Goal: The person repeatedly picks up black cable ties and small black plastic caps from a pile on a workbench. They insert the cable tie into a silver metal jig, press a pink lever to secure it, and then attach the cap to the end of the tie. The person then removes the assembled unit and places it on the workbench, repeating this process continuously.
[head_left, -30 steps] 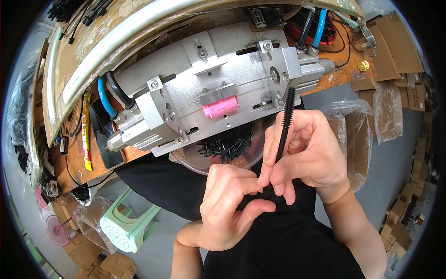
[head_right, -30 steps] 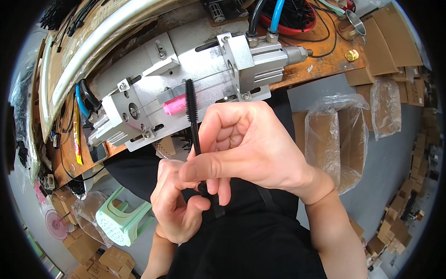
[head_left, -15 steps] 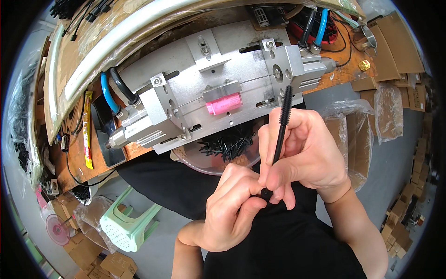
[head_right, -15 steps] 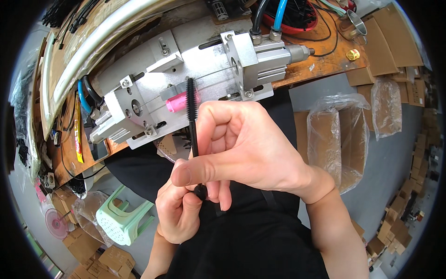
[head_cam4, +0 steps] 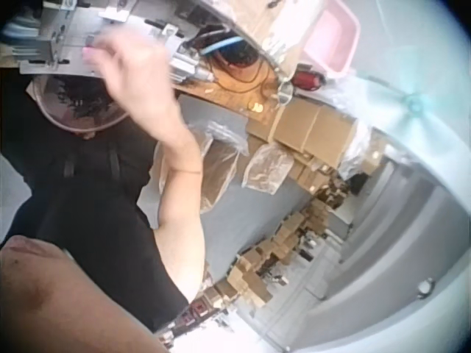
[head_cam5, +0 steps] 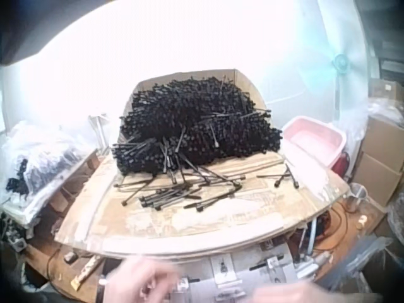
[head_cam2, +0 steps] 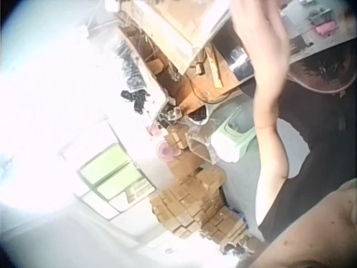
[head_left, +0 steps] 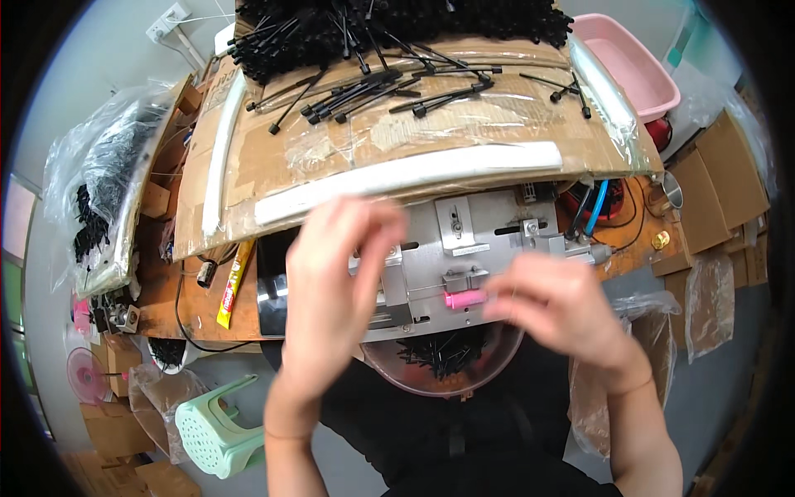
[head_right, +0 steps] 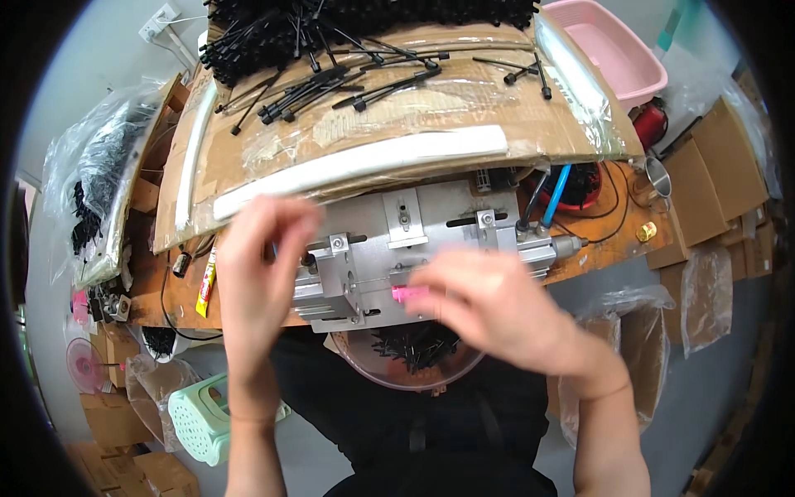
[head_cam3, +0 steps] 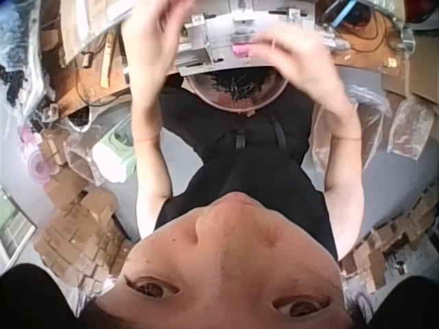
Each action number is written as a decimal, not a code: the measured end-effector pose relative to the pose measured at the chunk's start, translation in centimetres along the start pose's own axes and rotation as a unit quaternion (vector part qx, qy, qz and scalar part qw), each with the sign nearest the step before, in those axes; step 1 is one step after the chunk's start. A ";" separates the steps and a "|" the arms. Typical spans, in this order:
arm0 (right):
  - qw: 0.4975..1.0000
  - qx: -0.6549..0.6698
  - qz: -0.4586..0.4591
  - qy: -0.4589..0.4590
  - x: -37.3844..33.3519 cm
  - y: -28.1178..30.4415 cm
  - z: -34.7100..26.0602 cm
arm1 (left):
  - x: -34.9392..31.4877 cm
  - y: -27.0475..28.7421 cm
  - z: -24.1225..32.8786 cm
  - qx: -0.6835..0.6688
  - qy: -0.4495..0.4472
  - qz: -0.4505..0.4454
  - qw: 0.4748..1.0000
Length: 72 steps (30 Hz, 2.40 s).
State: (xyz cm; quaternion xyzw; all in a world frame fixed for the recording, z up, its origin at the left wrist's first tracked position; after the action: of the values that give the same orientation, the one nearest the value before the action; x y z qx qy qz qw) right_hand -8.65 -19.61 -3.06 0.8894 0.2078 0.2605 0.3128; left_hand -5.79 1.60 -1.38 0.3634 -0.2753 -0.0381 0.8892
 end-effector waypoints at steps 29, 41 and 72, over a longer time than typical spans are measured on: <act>0.925 -0.269 0.246 0.110 12.1 9.4 2.8 | 11.8 -2.6 -4.0 0.167 -0.154 -0.076 0.971; 0.967 -0.012 0.254 -0.002 6.3 12.0 2.4 | 14.9 -2.8 -4.8 0.189 -0.046 -0.152 0.969; 0.953 0.200 0.223 0.033 4.9 9.6 6.0 | -6.3 -0.3 1.4 0.030 -0.013 0.067 0.997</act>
State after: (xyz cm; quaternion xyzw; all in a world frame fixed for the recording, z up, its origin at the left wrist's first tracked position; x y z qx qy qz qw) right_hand 0.68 -26.56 0.94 0.9483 0.0619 0.3062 0.0556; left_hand -11.78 2.20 -3.73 0.3697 -0.3113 0.0253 0.8751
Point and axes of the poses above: each hand's wrist, its own x-axis towards the middle knuckle, its own y-axis out of the back of the hand, z = x × y, the point moved 3 cm from there along x, towards the middle knuckle, and after that the axes turned 5 degrees about -z, right-handed, at the moved point
